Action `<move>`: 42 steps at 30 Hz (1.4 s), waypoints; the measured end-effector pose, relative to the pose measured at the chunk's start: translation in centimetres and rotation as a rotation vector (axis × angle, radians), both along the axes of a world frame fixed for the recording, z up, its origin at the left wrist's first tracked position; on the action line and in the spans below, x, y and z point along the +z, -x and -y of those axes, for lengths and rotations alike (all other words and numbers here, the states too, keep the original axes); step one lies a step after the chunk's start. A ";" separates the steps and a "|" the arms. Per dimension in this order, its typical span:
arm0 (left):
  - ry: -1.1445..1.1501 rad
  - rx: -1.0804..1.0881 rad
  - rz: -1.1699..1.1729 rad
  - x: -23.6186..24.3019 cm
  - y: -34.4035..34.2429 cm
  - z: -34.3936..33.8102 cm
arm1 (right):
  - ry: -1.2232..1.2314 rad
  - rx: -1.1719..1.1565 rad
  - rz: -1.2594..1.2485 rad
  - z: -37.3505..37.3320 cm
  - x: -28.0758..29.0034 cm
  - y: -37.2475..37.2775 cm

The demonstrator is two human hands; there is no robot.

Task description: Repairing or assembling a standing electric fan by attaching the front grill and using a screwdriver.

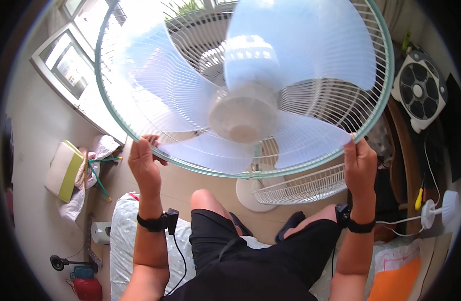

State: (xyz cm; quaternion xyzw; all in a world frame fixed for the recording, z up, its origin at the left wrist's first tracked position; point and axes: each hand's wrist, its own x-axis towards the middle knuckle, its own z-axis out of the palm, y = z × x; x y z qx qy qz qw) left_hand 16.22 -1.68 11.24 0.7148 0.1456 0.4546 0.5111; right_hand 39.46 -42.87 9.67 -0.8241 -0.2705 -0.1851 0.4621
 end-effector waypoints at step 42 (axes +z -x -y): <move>-0.731 0.465 0.172 6.8 -0.2 -0.6 | -0.064 0.093 -0.139 0.9 -1.4 -1.2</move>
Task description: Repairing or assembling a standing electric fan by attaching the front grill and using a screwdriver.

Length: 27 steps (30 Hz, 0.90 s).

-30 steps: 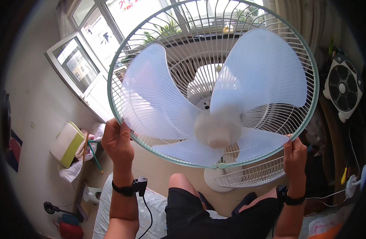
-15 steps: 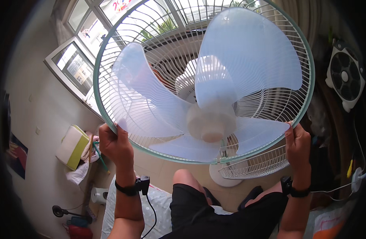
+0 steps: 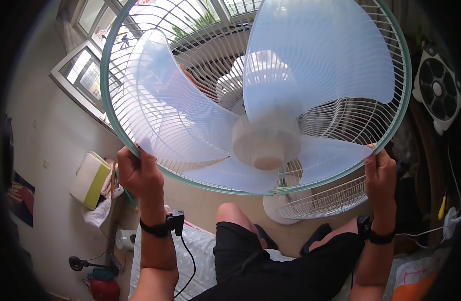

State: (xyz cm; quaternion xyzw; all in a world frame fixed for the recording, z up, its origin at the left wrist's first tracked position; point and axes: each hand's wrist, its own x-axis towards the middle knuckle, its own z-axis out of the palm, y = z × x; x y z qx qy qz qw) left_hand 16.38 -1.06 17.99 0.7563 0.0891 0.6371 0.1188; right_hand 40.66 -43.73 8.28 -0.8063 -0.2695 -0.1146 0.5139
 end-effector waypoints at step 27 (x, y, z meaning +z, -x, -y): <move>1.144 -0.674 -0.205 -15.4 -2.0 11.4 | -0.042 -0.122 -0.013 -1.9 -0.3 2.2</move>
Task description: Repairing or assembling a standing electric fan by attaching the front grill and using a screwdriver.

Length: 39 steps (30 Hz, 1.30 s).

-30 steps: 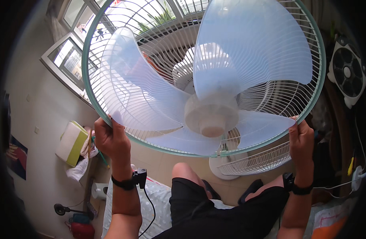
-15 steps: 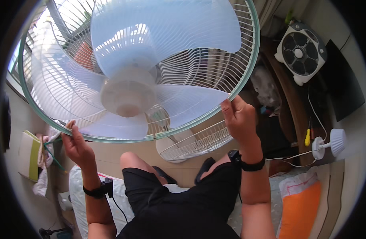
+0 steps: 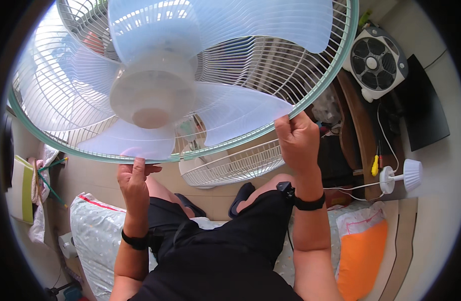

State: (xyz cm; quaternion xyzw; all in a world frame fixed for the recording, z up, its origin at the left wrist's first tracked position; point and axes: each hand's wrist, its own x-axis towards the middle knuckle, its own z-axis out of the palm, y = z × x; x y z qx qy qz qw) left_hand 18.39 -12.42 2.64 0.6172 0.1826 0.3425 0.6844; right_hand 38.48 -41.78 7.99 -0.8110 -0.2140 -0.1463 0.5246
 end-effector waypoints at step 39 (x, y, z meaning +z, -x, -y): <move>0.033 -0.220 -0.128 -0.2 -0.8 -0.7 | -0.025 0.032 0.017 2.0 -3.1 -1.0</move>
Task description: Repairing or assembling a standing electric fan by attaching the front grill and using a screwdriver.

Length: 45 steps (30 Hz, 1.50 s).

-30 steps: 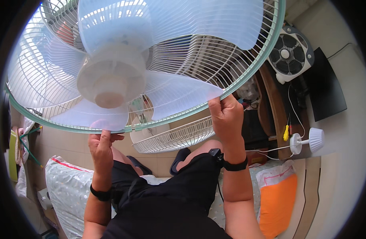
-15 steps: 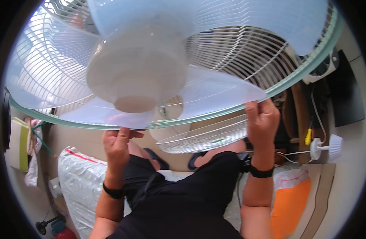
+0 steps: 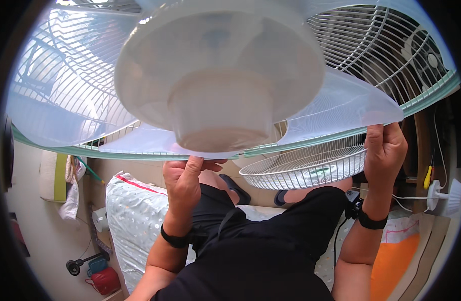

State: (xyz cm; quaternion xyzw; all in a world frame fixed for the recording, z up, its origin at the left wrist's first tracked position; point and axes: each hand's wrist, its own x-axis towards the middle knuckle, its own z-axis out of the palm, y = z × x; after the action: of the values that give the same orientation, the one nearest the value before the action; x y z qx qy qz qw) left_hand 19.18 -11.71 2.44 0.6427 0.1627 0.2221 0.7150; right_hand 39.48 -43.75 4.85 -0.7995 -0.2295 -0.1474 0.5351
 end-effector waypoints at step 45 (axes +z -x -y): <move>-0.040 0.234 0.050 -2.6 2.5 -0.7 | 0.223 -0.090 0.092 2.1 16.6 0.0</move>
State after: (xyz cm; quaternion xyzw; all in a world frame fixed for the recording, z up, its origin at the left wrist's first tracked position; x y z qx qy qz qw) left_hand 16.70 -11.00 -0.16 0.6277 0.2145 0.3231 0.6749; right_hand 39.48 -45.84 21.41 -0.8559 -0.2326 -0.1812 0.4248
